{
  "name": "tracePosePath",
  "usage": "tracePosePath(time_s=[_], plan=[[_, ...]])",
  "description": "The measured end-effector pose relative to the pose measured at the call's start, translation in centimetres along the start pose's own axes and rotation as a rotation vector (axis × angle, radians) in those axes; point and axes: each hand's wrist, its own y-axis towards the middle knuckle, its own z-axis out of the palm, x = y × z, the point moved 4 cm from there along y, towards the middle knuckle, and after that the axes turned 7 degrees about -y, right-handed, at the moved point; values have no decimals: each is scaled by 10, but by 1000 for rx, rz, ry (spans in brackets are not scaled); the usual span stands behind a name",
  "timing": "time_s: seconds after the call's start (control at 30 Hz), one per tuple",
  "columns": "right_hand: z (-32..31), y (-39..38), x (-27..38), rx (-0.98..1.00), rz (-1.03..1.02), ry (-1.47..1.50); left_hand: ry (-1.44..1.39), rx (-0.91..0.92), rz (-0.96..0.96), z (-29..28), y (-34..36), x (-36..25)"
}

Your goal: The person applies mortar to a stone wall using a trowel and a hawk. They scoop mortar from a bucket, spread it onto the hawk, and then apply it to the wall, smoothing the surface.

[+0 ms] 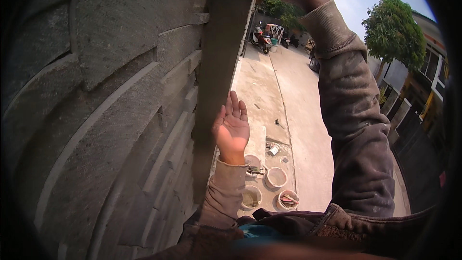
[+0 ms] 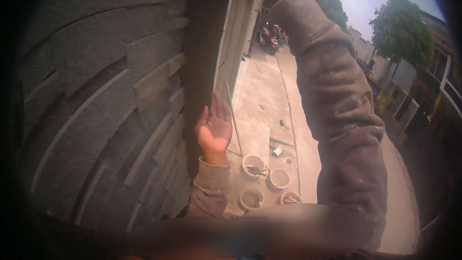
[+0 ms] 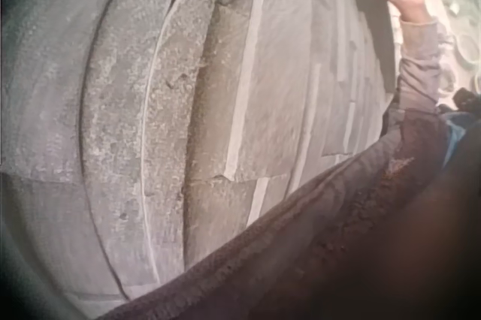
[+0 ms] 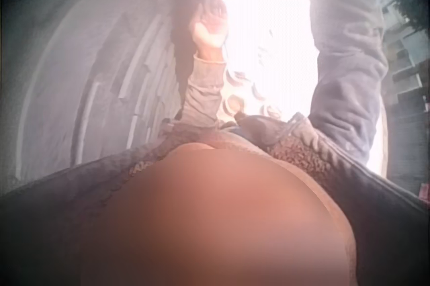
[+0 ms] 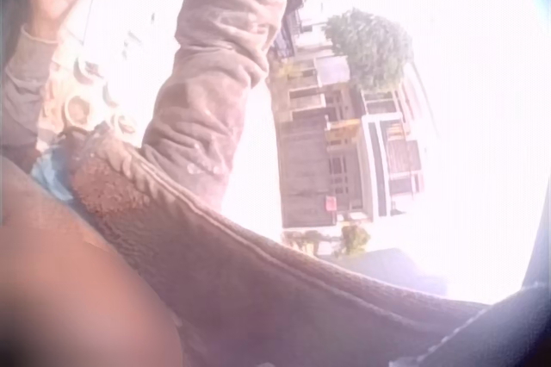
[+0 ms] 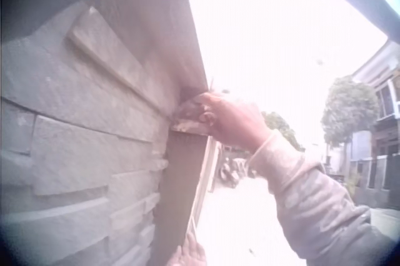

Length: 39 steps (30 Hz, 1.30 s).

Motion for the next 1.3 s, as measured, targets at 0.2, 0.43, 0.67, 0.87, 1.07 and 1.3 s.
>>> tracePosePath(time_s=[0.2, 0.43, 0.67, 0.87, 1.07, 1.3], plan=[[13, -33, 10, -146, -136, -144, -23, 17, -30, -1, -2, 10], [20, -54, 32, -237, -201, -285, -44, 40, -43, -3, 1, 7], [21, -58, 28, -236, -189, -209, -70, -35, -47, -3, 2, 10], [15, -57, 29, -190, -180, -159, -28, -6, -59, -8, 2, 5], [42, -87, 30, -106, -247, -318, -17, -19, -47, -3, -1, 9], [69, -127, 68, 67, -240, -178, -16, -58, -77, -8, 7, 8]])
